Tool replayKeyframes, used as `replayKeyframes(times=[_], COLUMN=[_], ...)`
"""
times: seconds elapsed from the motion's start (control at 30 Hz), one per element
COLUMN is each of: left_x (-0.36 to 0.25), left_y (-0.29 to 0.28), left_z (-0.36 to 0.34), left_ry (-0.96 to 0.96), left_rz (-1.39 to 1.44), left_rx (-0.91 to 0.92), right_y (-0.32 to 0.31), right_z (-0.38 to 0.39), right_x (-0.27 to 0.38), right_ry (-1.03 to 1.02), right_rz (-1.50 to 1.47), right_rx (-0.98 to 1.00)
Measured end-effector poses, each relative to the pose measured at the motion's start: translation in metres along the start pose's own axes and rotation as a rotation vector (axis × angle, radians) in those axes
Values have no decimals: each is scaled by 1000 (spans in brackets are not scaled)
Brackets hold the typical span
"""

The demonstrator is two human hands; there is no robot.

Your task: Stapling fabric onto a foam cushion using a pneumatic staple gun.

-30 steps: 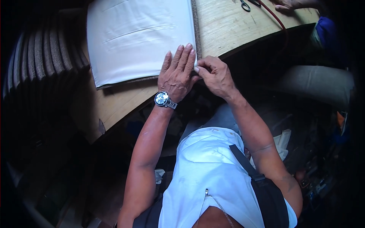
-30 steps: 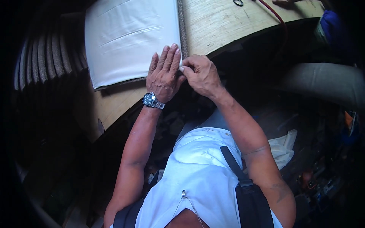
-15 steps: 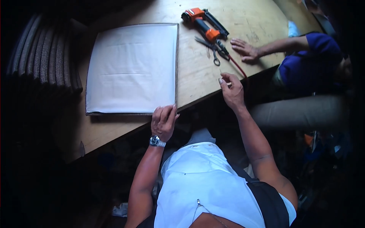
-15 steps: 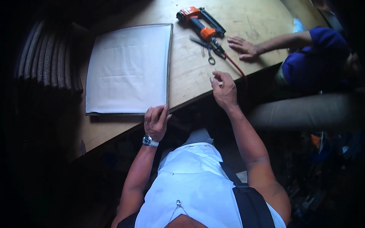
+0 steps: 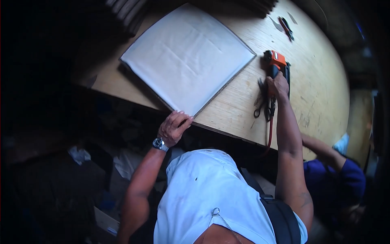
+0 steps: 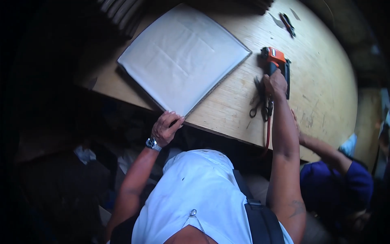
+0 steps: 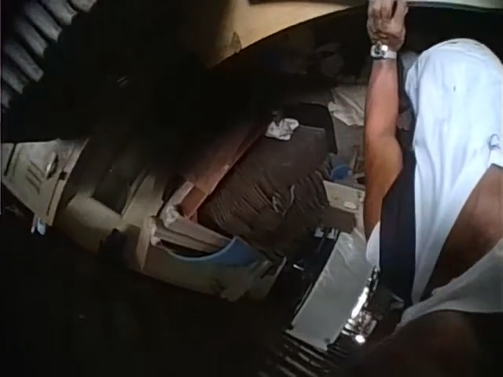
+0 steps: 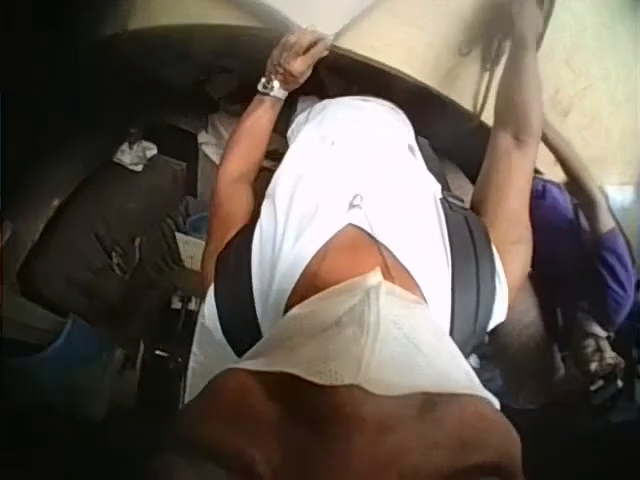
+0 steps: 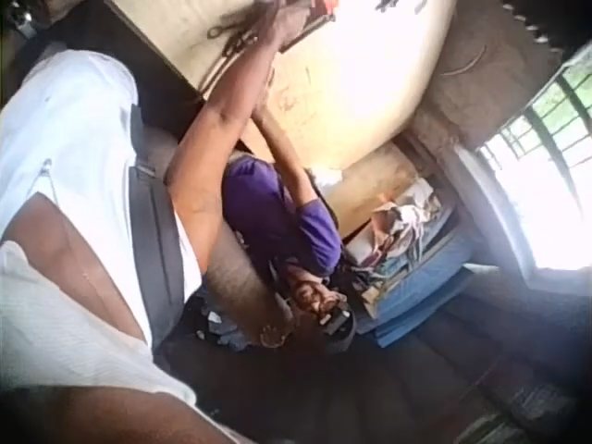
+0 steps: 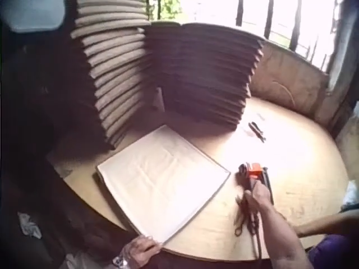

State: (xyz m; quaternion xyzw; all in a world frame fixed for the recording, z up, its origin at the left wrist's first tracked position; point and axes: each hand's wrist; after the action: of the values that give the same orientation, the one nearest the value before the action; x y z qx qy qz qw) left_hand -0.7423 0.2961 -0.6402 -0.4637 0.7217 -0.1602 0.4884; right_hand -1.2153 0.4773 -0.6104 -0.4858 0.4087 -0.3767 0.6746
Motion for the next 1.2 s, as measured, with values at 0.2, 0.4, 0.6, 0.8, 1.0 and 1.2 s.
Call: replayKeyframes(times=[0.2, 0.4, 0.6, 0.8, 1.0, 1.2], left_x=[6, 15, 27, 31, 32, 32], left_y=[12, 23, 29, 33, 33, 31], left_z=[5, 11, 13, 17, 18, 18], left_ry=[-50, 51, 137, 113, 121, 113], left_rz=[-55, 1, 80, 123, 122, 64], left_rx=[-126, -204, -316, -325, -344, -301], right_y=[-33, -98, -86, -75, -72, -67], right_z=[4, 138, 226, 247, 245, 238], right_x=[-49, -48, 29, 72, 80, 79], right_ry=[-35, -222, -350, -528, -588, -711], right_rz=[-576, -1210, -1003, -805, -629, -530], right_rx=[225, 332, 586, 725, 643, 614])
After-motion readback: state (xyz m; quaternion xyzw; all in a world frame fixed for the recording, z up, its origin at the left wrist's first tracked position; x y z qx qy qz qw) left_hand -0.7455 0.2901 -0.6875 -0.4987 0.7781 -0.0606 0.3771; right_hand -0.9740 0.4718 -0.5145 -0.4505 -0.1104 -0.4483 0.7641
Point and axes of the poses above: each hand's wrist, its own z-axis away from the middle knuckle, its own y-axis out of the palm, x = y × z, and after that the axes turned 14 degrees about z, right-handed
